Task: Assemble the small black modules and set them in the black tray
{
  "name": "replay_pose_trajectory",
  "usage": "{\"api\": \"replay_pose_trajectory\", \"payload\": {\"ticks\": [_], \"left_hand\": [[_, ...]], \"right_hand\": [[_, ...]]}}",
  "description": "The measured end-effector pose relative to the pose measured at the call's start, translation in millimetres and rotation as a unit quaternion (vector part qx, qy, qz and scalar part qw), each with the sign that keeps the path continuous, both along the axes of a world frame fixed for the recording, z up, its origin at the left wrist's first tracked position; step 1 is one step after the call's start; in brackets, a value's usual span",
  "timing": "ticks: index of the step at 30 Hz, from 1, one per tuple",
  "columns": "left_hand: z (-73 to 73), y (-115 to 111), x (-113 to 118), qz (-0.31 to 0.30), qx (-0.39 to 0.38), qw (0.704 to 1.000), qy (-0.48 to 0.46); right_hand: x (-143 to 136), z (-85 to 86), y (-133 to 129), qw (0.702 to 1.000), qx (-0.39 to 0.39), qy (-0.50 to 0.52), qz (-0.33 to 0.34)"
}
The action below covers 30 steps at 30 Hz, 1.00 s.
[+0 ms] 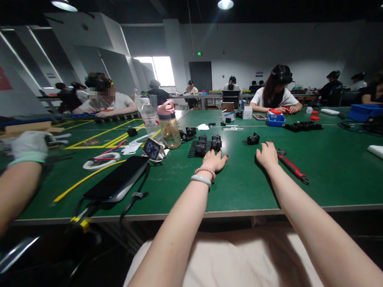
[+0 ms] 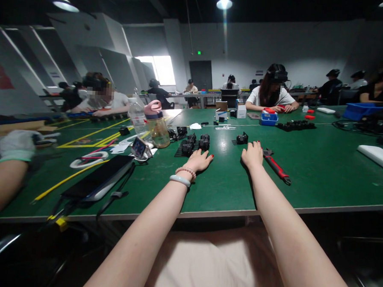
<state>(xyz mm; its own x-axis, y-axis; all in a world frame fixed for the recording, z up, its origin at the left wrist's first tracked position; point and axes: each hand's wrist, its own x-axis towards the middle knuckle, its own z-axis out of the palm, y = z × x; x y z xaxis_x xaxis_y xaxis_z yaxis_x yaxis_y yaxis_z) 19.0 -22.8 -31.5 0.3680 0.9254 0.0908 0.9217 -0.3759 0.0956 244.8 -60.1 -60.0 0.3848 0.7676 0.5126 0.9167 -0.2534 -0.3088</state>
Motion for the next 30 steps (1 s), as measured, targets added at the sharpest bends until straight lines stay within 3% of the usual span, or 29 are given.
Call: {"api": "replay_pose_trajectory", "payload": {"ticks": [4, 13, 30], "left_hand": [[-0.7, 0, 0, -0.006, 0.001, 1.0, 0.003], [-0.2, -6, -4, -0.005, -0.012, 1.0, 0.004], [-1.4, -6, -6, -0.004, -0.019, 1.0, -0.001]], "right_hand": [[-8, -3.4, 9, 0.997, -0.028, -0.019, 0.075], [2, -10.8, 28, 0.997, -0.051, 0.012, 0.05], [22, -20.2, 60, 0.992, -0.062, 0.066, 0.092]]}}
